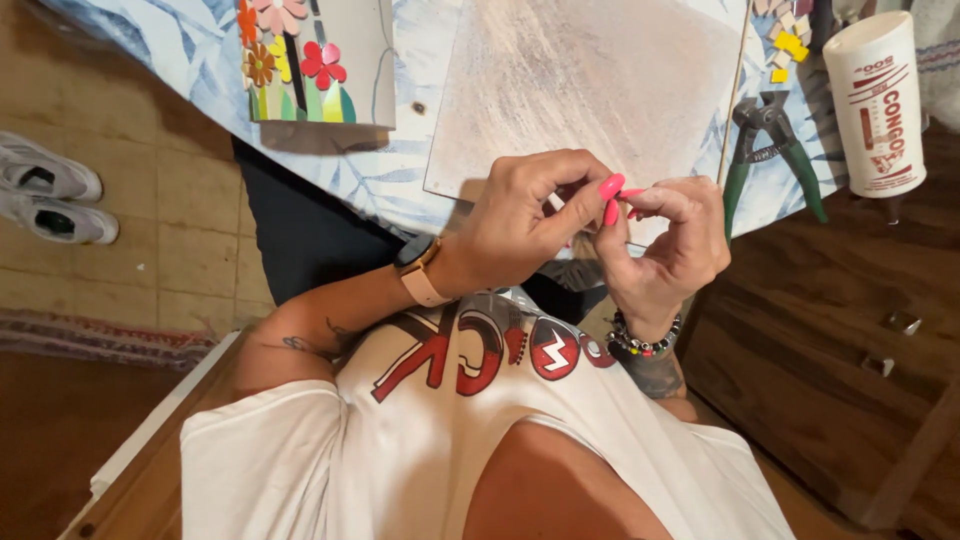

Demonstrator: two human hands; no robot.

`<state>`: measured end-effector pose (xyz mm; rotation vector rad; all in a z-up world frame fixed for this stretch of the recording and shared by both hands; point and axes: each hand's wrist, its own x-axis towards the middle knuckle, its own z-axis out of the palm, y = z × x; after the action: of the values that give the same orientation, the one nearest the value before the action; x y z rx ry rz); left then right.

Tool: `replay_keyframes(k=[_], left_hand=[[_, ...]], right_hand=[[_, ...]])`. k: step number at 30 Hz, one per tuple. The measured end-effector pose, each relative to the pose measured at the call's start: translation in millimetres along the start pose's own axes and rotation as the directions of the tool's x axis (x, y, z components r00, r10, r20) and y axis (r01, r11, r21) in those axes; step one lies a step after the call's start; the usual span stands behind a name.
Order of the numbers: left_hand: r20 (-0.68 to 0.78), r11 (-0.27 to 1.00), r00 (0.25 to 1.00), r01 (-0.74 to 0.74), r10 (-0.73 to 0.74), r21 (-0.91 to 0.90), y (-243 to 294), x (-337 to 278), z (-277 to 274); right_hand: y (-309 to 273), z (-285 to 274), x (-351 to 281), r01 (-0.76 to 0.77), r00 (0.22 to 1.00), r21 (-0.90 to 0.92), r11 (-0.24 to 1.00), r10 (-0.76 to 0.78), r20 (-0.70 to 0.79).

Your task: Decorating a cylindrical container with colorful flower cutouts using pliers and an applicator stick

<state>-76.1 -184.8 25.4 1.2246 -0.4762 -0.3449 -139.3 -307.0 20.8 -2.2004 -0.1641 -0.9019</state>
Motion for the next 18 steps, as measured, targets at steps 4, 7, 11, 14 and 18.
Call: replay_keyframes(k=[4, 7, 11, 14, 18], left_hand=[[-0.017, 1.0, 1.0, 0.003, -0.003, 0.018, -5, 1, -3], [-0.025, 0.999, 1.0, -0.008, 0.008, 0.032, -2, 3, -4], [-0.034, 0.992, 0.996, -0.075, 0.079, 0.102, -14, 0, -3], [-0.029, 0.952, 0.982, -0.175, 0.189, 0.252, -18, -1, -1], [0.042, 0.83, 0.943, -0.311, 0.329, 0.463, -21, -1, -4]], right_hand=[[-1, 3, 1, -0.046, 0.999, 0.011, 0.999, 0.046, 0.01], [-1, 6, 1, -0.125, 0.992, 0.027, 0.992, 0.125, -0.023], [8, 5, -10, -0.24, 0.969, 0.05, 0.97, 0.236, 0.071], [6, 8, -13, -0.352, 0.914, 0.005, 0.936, 0.342, 0.219], [11, 9, -21, -0.327, 0.922, 0.009, 0.945, 0.317, 0.222]])
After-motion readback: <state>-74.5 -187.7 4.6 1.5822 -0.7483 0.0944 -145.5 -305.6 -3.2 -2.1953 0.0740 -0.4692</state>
